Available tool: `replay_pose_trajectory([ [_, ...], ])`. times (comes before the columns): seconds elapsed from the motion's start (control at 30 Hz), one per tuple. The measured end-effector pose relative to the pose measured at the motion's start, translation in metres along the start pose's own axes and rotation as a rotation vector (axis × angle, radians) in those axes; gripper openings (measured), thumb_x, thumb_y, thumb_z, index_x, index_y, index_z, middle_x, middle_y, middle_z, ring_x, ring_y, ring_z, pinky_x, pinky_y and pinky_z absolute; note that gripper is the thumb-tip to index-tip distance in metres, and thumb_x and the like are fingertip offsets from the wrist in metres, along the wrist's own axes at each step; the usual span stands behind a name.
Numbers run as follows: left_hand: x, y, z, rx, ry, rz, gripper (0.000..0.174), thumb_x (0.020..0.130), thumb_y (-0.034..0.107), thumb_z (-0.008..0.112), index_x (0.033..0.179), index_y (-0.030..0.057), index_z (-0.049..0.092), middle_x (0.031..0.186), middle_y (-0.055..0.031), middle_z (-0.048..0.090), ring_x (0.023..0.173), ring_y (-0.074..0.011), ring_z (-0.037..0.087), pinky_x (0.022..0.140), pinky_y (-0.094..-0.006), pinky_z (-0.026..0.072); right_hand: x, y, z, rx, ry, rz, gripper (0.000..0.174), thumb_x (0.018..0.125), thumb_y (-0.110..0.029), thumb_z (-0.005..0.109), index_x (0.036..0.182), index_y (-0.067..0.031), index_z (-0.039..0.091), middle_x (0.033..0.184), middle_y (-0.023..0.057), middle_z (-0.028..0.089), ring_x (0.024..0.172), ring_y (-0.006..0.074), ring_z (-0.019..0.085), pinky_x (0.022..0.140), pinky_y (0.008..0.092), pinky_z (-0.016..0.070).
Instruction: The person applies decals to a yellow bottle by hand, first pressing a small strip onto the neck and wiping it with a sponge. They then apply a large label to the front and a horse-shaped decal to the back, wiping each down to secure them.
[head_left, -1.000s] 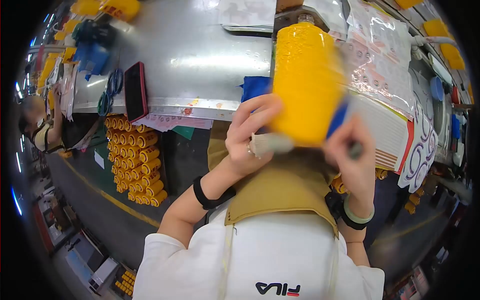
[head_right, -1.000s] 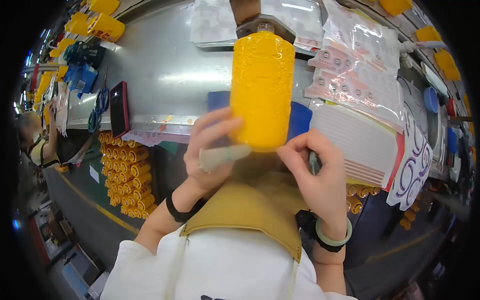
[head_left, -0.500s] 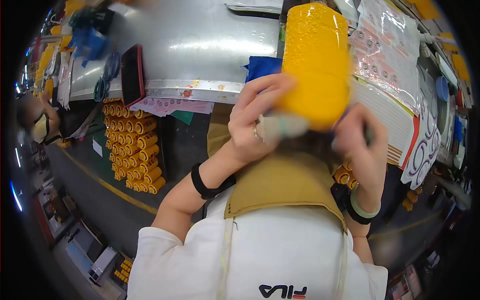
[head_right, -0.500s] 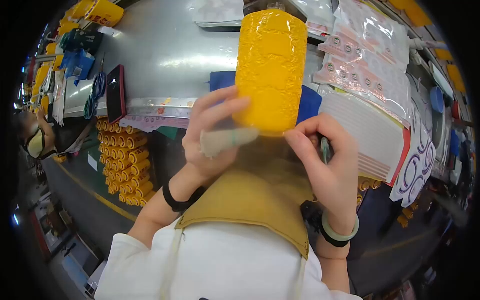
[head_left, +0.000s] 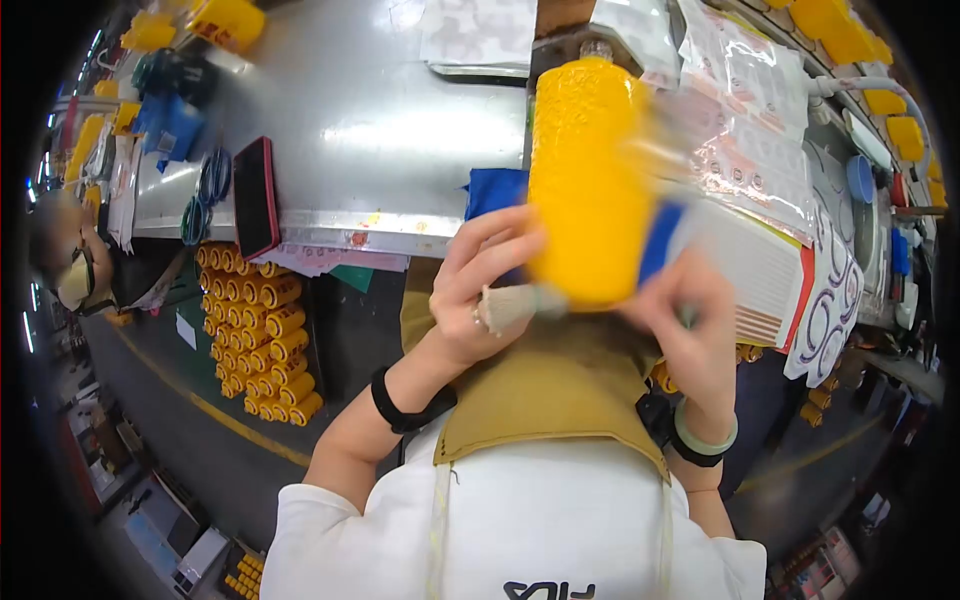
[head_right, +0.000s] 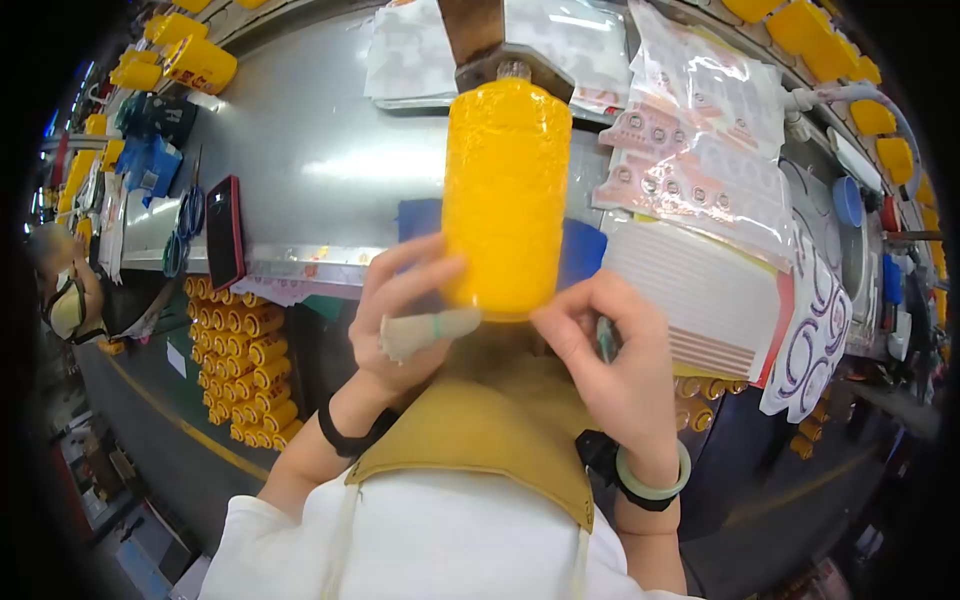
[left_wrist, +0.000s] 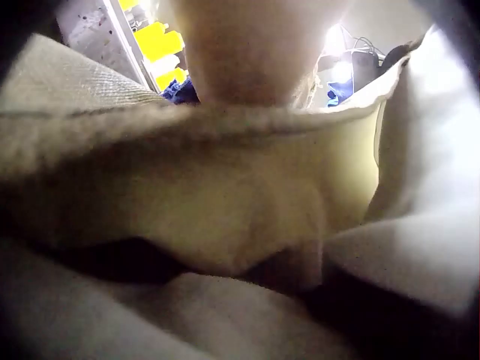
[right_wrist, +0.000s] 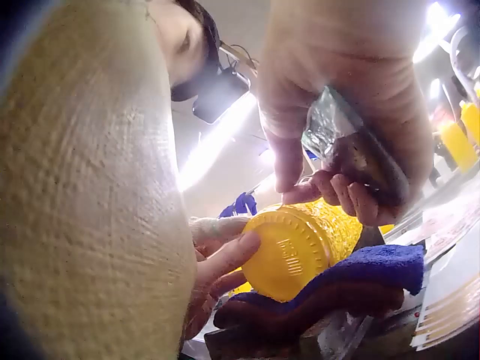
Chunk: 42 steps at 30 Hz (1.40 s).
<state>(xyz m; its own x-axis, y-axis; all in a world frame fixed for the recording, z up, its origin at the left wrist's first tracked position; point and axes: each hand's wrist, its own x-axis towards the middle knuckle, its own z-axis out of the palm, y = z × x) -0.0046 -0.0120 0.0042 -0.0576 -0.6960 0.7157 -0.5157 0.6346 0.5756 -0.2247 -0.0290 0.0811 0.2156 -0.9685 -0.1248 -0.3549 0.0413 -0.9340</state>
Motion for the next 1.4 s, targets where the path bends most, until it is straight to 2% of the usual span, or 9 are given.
replay_pose_trajectory([
  [0.33,0.001,0.000,-0.005,-0.102,-0.026,-0.047,0.027,0.068,-0.005,0.084,0.090,0.0097,0.079,0.119,-0.0111,0.071,0.115,-0.0343,0.066,0.093,-0.0384,0.0620,-0.002,-0.007,-0.002,-0.005,-0.022,-0.002,0.013,0.088,-0.008,0.075,0.084,-0.0002,0.066,0.071,0.0013,0.055,0.064,0.0102,0.045,0.060,0.0270,0.0356],
  [0.6,0.003,0.002,0.000,-0.003,-0.058,0.096,0.028,0.070,-0.010,0.078,0.094,0.0050,0.078,0.117,-0.0154,0.071,0.115,-0.0390,0.066,0.093,-0.0416,0.0615,-0.004,0.001,0.000,0.038,-0.014,0.081,0.013,0.087,-0.008,0.076,0.083,0.0002,0.066,0.072,0.0037,0.058,0.065,0.0121,0.048,0.061,0.0282,0.0382],
  [0.67,0.002,0.006,0.001,-0.039,-0.042,0.042,0.029,0.072,-0.011,0.078,0.096,0.0050,0.078,0.119,-0.0157,0.070,0.115,-0.0388,0.065,0.093,-0.0416,0.0616,-0.003,0.000,0.002,0.026,-0.011,0.064,0.014,0.087,-0.008,0.076,0.083,0.0003,0.066,0.072,0.0043,0.058,0.065,0.0128,0.049,0.061,0.0287,0.0387],
  [0.73,0.003,0.012,0.000,-0.086,0.014,-0.165,0.026,0.074,-0.010,0.078,0.095,0.0039,0.076,0.118,-0.0154,0.070,0.115,-0.0378,0.066,0.093,-0.0407,0.0613,-0.003,-0.001,0.003,0.014,-0.008,0.049,0.014,0.086,-0.008,0.076,0.082,0.0005,0.066,0.072,0.0049,0.059,0.064,0.0135,0.049,0.061,0.0291,0.0391],
  [0.77,0.000,0.003,0.000,-0.045,0.017,-0.021,0.023,0.075,-0.009,0.079,0.094,0.0035,0.076,0.117,-0.0149,0.070,0.114,-0.0357,0.066,0.093,-0.0394,0.0612,-0.002,-0.002,0.003,0.016,-0.011,0.045,0.014,0.086,-0.008,0.076,0.082,0.0005,0.066,0.072,0.0052,0.059,0.064,0.0139,0.049,0.061,0.0294,0.0395],
  [1.07,0.004,0.015,-0.006,0.170,-0.062,0.065,0.029,0.072,-0.007,0.075,0.096,0.0094,0.079,0.124,-0.0136,0.070,0.114,-0.0335,0.065,0.094,-0.0373,0.0593,-0.002,0.005,0.003,-0.003,0.005,0.029,0.014,0.085,-0.008,0.077,0.081,0.0003,0.067,0.072,0.0060,0.060,0.065,0.0154,0.051,0.061,0.0304,0.0413],
  [1.3,0.007,0.007,0.003,0.012,-0.039,0.056,0.027,0.076,-0.007,0.075,0.100,0.0056,0.078,0.122,-0.0147,0.070,0.115,-0.0366,0.066,0.090,-0.0395,0.0631,-0.001,0.000,0.005,0.006,0.015,0.037,0.013,0.084,-0.007,0.077,0.082,0.0004,0.067,0.073,0.0074,0.060,0.064,0.0164,0.052,0.061,0.0315,0.0425],
  [1.33,0.007,0.008,0.003,0.006,-0.042,0.059,0.027,0.076,-0.007,0.075,0.100,0.0056,0.078,0.122,-0.0147,0.070,0.115,-0.0366,0.066,0.090,-0.0395,0.0631,-0.002,0.000,0.006,0.006,0.022,0.039,0.013,0.084,-0.007,0.077,0.082,0.0004,0.067,0.073,0.0074,0.060,0.064,0.0164,0.052,0.061,0.0315,0.0425],
  [1.4,0.006,0.008,0.003,-0.023,-0.012,-0.002,0.016,0.076,-0.010,0.075,0.082,0.0050,0.075,0.115,-0.0160,0.071,0.114,-0.0392,0.066,0.091,-0.0451,0.0634,-0.002,0.000,0.008,-0.006,0.006,0.013,0.013,0.085,-0.007,0.077,0.082,0.0004,0.066,0.074,0.0078,0.060,0.062,0.0171,0.052,0.059,0.0319,0.0425],
])
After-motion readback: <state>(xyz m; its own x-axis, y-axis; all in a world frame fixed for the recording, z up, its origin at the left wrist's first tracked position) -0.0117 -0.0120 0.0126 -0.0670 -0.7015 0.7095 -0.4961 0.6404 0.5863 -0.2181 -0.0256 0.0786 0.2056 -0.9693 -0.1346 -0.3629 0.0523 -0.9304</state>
